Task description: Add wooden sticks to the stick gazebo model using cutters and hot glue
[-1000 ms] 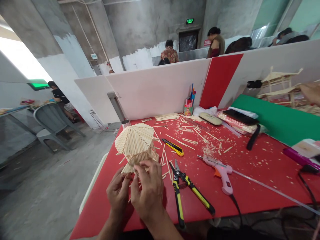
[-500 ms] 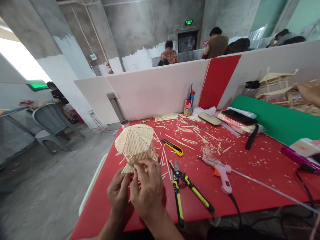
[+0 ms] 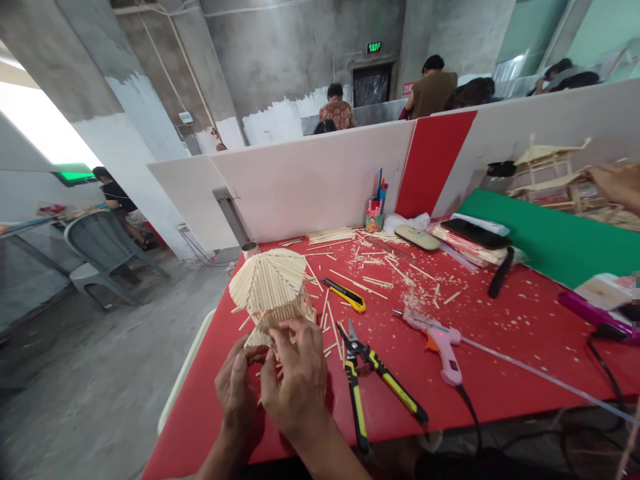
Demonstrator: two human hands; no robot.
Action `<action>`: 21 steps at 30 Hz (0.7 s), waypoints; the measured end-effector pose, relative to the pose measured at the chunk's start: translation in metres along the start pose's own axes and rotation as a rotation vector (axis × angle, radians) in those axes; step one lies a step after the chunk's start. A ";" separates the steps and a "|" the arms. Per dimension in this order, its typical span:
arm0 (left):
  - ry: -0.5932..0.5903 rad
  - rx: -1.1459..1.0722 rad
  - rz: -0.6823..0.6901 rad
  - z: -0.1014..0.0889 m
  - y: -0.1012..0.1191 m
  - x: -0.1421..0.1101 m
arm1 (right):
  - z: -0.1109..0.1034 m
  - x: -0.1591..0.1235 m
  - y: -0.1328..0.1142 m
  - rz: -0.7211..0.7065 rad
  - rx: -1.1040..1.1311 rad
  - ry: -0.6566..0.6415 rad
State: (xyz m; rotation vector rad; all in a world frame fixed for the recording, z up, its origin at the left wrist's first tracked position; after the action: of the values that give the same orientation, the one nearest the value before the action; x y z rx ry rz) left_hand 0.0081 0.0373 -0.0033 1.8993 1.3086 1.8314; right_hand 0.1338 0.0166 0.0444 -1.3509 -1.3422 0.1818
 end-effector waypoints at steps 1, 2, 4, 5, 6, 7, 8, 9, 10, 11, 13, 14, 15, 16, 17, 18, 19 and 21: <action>-0.016 -0.038 -0.021 0.000 -0.001 -0.001 | 0.000 0.000 0.000 0.003 -0.001 -0.005; -0.023 -0.067 -0.042 0.000 -0.002 -0.001 | 0.000 0.000 0.000 0.006 -0.001 -0.008; -0.011 -0.095 -0.083 0.000 -0.004 -0.002 | 0.000 0.000 0.001 0.010 -0.003 -0.010; 0.001 -0.098 -0.097 0.000 -0.004 -0.002 | 0.000 -0.001 0.001 0.009 -0.004 -0.009; 0.008 -0.097 -0.106 0.001 -0.005 -0.003 | 0.000 -0.001 0.001 0.007 -0.006 -0.008; 0.013 -0.094 -0.110 0.001 -0.005 -0.002 | 0.000 0.000 0.001 0.006 -0.009 -0.007; 0.014 -0.087 -0.110 0.001 -0.005 -0.002 | 0.000 0.000 0.001 0.005 -0.012 -0.007; 0.013 -0.079 -0.108 0.002 -0.005 -0.002 | 0.000 0.000 0.001 0.004 -0.014 -0.007; 0.012 -0.070 -0.103 0.002 -0.005 -0.002 | 0.000 0.000 0.001 0.005 -0.014 -0.005; 0.010 -0.065 -0.099 0.002 -0.005 -0.001 | 0.000 0.000 0.000 0.006 -0.012 -0.003; 0.007 -0.062 -0.095 0.001 -0.006 -0.001 | -0.001 0.001 0.000 0.007 -0.006 -0.004; 0.004 -0.062 -0.091 0.001 -0.006 -0.001 | -0.001 0.001 -0.001 0.008 -0.002 -0.007; 0.001 -0.063 -0.087 0.001 -0.006 -0.001 | -0.001 0.001 -0.001 0.008 0.001 -0.010; -0.002 -0.064 -0.085 0.000 -0.007 -0.001 | -0.001 0.001 -0.001 0.009 0.004 -0.012; -0.006 -0.065 -0.083 0.000 -0.007 -0.001 | -0.001 0.001 -0.001 0.009 0.006 -0.014; -0.006 -0.066 -0.081 0.000 -0.007 -0.001 | 0.000 0.001 -0.001 0.010 0.008 -0.016; -0.006 -0.069 -0.081 0.000 -0.006 -0.001 | 0.000 0.000 -0.001 0.010 0.009 -0.017; -0.004 -0.074 -0.077 0.001 -0.005 0.000 | 0.000 0.000 -0.001 0.009 0.010 -0.015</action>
State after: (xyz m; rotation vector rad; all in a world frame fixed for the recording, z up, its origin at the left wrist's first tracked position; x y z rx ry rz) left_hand 0.0064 0.0403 -0.0072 1.7898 1.2760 1.8114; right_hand 0.1336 0.0163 0.0448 -1.3501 -1.3462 0.2046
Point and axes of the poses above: each hand's wrist, its own x-axis towards the middle knuckle, its own z-axis out of the palm, y = z × x, the point moved 1 cm from there along x, towards the middle knuckle, and after that the axes turned 13 degrees about z, right-handed, at the moved point
